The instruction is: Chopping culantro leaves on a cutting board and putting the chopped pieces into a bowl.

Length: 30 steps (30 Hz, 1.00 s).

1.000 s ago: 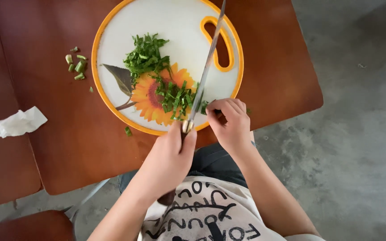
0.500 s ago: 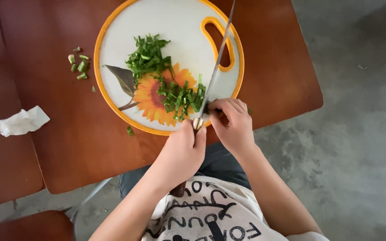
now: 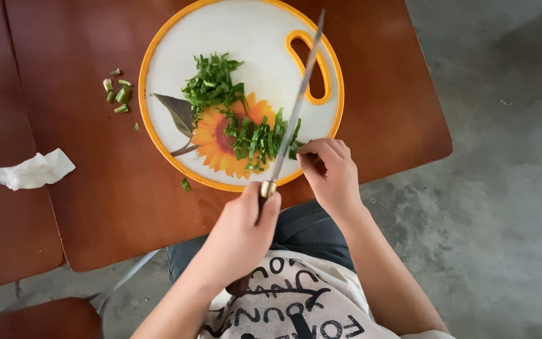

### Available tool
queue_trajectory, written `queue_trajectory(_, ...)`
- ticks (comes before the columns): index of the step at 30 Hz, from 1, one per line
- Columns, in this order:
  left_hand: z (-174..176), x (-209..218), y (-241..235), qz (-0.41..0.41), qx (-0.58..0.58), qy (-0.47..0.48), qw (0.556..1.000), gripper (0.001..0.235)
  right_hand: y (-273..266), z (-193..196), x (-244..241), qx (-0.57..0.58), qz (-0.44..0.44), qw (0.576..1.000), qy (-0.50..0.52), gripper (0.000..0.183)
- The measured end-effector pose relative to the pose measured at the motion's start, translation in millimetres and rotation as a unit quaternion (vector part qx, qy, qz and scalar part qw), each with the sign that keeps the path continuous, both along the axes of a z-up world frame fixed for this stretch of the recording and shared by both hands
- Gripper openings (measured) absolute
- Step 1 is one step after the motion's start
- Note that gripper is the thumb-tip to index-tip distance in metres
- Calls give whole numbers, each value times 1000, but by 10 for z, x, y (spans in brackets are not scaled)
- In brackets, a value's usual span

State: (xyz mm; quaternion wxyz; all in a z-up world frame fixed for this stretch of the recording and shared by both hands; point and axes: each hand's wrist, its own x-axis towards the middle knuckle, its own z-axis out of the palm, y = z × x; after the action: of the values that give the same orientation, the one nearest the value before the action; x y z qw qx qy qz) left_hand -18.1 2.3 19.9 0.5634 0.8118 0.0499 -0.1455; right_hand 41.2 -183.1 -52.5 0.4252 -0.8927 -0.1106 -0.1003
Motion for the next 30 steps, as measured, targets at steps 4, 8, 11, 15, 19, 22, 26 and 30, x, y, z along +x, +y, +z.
queue_trajectory(4, 57, 25, -68, -36, 2, 52, 998, 24, -23, -21, -3, -7, -5, 1000, 6, 9)
queue_trajectory(8, -85, 54, -105, -41, 15, 78, 996, 27, -75, -42, 19, -17, 11, 1000, -9, 11)
queue_trajectory(11, -315, 144, -139, -62, 34, -27, 997, 27, -79, 0, 25, -20, 21, 1000, 6, 10)
queue_trajectory(15, -374, 451, -231, -46, 60, -72, 994, 30, -99, 9, 16, -32, 20, 999, 10, 8)
queue_trajectory(19, -300, 539, -192, -34, 68, -45, 996, 31, -123, -105, -16, -32, 38, 998, -42, 8)
queue_trajectory(22, -55, 359, -85, -12, 34, 0, 999, 27, -86, -76, -18, -28, 22, 998, -52, 7)
queue_trajectory(26, 188, 163, -9, 0, -3, 46, 999, 25, -80, -127, -30, -22, 8, 999, -44, 7)
queue_trajectory(30, 59, 81, -28, -41, 23, 56, 997, 26, -105, -170, -32, -29, 10, 999, -44, 10)
